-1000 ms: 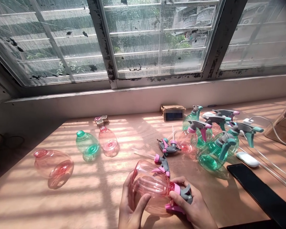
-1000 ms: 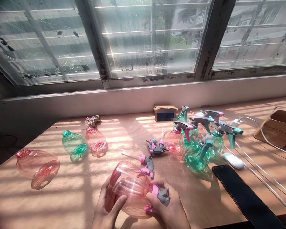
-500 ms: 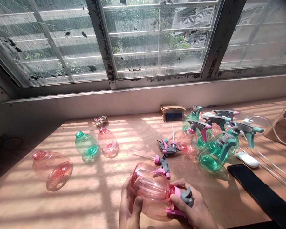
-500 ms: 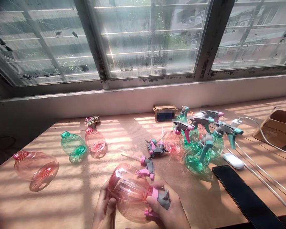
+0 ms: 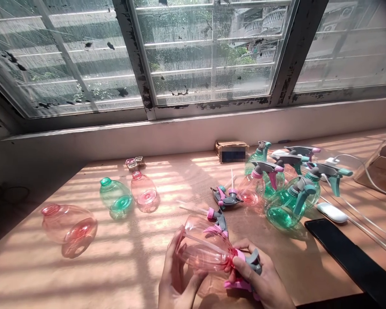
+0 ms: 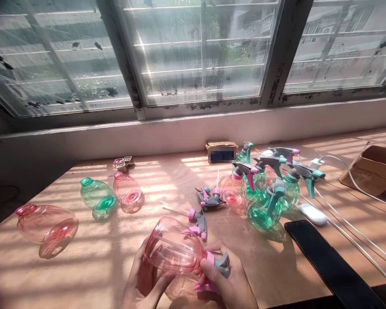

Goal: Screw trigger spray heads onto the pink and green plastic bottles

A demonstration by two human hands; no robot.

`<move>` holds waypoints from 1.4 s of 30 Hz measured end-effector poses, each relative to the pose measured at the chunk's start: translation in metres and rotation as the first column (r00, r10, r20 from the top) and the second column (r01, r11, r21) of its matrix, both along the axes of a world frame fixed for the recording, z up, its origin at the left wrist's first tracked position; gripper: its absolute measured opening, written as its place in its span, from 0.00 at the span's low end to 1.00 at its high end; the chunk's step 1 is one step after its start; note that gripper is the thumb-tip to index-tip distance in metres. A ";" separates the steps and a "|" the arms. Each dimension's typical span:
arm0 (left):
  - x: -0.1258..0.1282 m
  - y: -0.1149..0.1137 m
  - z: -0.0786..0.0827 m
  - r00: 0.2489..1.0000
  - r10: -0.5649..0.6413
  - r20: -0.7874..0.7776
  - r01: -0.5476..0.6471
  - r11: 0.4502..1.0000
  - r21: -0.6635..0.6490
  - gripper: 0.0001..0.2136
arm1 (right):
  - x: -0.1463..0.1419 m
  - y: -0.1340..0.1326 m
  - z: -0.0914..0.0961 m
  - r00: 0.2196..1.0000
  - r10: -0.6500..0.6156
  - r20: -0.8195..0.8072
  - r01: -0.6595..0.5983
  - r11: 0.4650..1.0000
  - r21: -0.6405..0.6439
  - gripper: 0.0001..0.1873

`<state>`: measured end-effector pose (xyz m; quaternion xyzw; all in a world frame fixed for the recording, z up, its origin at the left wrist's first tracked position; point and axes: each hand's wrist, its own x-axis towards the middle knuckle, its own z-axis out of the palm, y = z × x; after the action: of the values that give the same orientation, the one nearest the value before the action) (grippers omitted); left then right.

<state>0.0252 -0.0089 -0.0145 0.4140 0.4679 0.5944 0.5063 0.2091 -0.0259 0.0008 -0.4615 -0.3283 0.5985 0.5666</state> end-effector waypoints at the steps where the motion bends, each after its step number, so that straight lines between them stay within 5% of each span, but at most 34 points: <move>1: 0.000 0.000 -0.001 1.000 -0.007 0.022 0.006 1.000 0.005 0.38 | 0.000 0.000 -0.001 1.000 0.005 0.012 -0.005 1.000 -0.007 0.26; 4: 0.000 0.001 -0.002 0.996 -0.030 0.081 0.030 1.000 0.001 0.43 | 0.000 0.000 -0.005 0.998 0.028 0.049 -0.028 1.000 0.003 0.25; 17: 0.002 0.002 0.002 1.000 -0.011 -0.018 0.010 1.000 -0.011 0.33 | 0.002 0.001 -0.007 0.999 0.031 -0.013 -0.031 0.999 -0.015 0.26; 24: 0.001 -0.003 0.000 0.997 -0.074 0.034 0.073 0.997 0.015 0.48 | 0.000 -0.001 -0.003 1.000 0.014 -0.021 -0.015 1.000 -0.025 0.26; 29: -0.003 -0.001 0.002 0.999 -0.045 0.011 0.045 0.999 -0.013 0.35 | 0.001 -0.001 -0.006 0.992 0.028 -0.122 -0.030 0.999 -0.017 0.27; 35: 0.010 -0.012 0.008 0.994 -0.065 0.094 0.049 0.985 0.164 0.34 | 0.009 -0.005 -0.010 0.991 -0.007 -0.137 0.003 1.000 -0.030 0.28; 39: 0.008 -0.022 0.014 0.997 -0.013 0.081 -0.008 0.969 0.248 0.32 | 0.011 -0.010 -0.011 0.997 -0.033 -0.076 0.027 0.996 -0.080 0.32; 42: -0.004 -0.020 0.023 0.994 -0.015 0.112 -0.010 0.976 0.220 0.34 | 0.013 -0.020 -0.005 0.991 -0.060 0.123 0.062 0.998 -0.013 0.30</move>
<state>0.0212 -0.0291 0.0087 0.4336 0.3693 0.6644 0.4838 0.2226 -0.0458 -0.0044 -0.5121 -0.3432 0.5540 0.5596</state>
